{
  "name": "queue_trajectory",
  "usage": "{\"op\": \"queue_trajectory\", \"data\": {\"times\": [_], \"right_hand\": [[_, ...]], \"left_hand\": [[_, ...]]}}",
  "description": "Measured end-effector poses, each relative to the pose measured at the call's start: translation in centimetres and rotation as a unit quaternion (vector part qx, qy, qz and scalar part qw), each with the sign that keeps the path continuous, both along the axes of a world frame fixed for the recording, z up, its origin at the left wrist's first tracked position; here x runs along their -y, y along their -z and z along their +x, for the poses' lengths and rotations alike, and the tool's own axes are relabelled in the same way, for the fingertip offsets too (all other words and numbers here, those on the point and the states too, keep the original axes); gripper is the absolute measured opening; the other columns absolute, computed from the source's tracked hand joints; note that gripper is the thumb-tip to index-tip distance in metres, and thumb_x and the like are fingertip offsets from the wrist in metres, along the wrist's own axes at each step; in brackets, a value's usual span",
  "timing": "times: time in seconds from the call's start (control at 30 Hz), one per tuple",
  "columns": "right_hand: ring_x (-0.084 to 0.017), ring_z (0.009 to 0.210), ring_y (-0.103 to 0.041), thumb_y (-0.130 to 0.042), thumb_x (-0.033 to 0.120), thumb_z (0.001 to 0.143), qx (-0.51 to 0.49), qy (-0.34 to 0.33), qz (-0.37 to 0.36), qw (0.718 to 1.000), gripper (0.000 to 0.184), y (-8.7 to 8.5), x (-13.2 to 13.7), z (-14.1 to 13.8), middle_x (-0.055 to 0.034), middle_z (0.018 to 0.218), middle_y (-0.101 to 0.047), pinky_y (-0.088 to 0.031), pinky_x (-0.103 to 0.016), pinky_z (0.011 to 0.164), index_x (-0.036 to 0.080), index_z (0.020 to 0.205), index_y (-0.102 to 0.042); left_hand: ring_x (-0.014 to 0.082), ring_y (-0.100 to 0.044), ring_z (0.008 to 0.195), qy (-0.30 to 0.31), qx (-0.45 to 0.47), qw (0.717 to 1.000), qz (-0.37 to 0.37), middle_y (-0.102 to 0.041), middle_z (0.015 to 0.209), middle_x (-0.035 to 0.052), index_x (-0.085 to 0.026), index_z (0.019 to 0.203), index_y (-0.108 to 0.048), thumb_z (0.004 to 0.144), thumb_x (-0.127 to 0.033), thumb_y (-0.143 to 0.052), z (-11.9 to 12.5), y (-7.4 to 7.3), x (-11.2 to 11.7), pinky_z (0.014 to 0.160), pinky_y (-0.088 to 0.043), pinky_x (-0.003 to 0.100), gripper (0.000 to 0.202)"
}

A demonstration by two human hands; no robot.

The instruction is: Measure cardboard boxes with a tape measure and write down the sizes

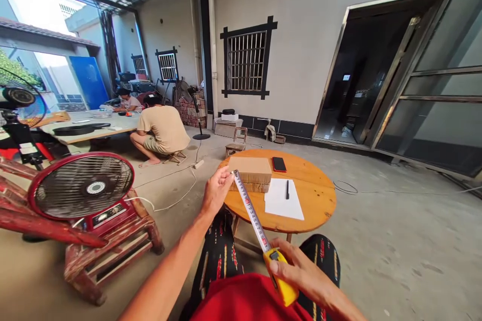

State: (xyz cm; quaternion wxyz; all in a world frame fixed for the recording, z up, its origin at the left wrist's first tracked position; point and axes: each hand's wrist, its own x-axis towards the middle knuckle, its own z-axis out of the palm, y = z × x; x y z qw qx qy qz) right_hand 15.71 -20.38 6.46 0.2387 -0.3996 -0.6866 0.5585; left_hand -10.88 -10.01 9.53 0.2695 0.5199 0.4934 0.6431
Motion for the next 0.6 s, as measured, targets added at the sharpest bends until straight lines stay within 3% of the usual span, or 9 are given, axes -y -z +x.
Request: {"op": "queue_trajectory", "data": {"times": [0.23, 0.37, 0.47, 0.53, 0.6], "right_hand": [[-0.015, 0.071, -0.049, -0.061, 0.068, 0.076, 0.025, -0.032, 0.026, 0.999, 0.059, -1.2, 0.6, 1.3, 0.0012, 0.078, -0.054, -0.037, -0.023, 0.059, 0.018, 0.107, -0.060], [-0.015, 0.071, -0.049, -0.063, 0.065, 0.076, 0.044, -0.043, 0.038, 0.997, 0.058, -0.8, 0.7, 1.6, 0.0015, 0.078, -0.054, -0.037, -0.023, 0.059, 0.019, 0.111, -0.061], [-0.017, 0.071, -0.051, -0.068, 0.064, 0.071, 0.055, -0.005, 0.044, 0.998, 0.078, 0.2, 0.2, 1.3, 0.0008, 0.080, -0.056, -0.038, -0.025, 0.059, 0.018, 0.131, -0.050], [-0.019, 0.072, -0.055, -0.073, 0.060, 0.066, 0.074, 0.041, 0.075, 0.994, 0.091, 0.7, -0.3, 0.8, -0.0015, 0.084, -0.061, -0.040, -0.027, 0.061, 0.017, 0.140, -0.041], [-0.021, 0.074, -0.058, -0.076, 0.057, 0.064, 0.104, 0.071, 0.115, 0.985, 0.092, 0.6, -0.8, 0.0, -0.0054, 0.092, -0.066, -0.042, -0.029, 0.064, 0.016, 0.140, -0.042]], "left_hand": [[0.0180, -0.065, 0.088, 0.025, -0.001, 0.998, -0.060, -0.064, 0.109, 0.0067, -0.015, 0.116, -0.059, 0.094, -0.035, -0.060, -0.5, -0.4, 0.4, 0.076, -0.057, 0.037, 0.029], [0.0138, -0.063, 0.073, 0.050, 0.004, 0.996, -0.070, -0.065, 0.093, 0.0033, -0.014, 0.106, -0.062, 0.093, -0.036, -0.062, -0.7, -0.5, 1.1, 0.064, -0.055, 0.029, 0.025], [0.0122, -0.058, 0.061, 0.053, 0.018, 0.997, -0.057, -0.062, 0.074, -0.0004, -0.012, 0.101, -0.064, 0.084, -0.042, -0.068, -0.4, -0.1, 2.4, 0.052, -0.047, 0.023, 0.034], [0.0120, -0.057, 0.058, 0.051, 0.021, 0.997, -0.049, -0.062, 0.071, -0.0010, -0.012, 0.101, -0.064, 0.079, -0.046, -0.068, 0.3, 0.7, 3.6, 0.049, -0.045, 0.022, 0.041], [0.0114, -0.056, 0.056, 0.059, 0.008, 0.997, -0.050, -0.064, 0.073, -0.0002, -0.013, 0.101, -0.063, 0.080, -0.047, -0.064, 1.5, 1.8, 5.2, 0.048, -0.045, 0.022, 0.040]]}}
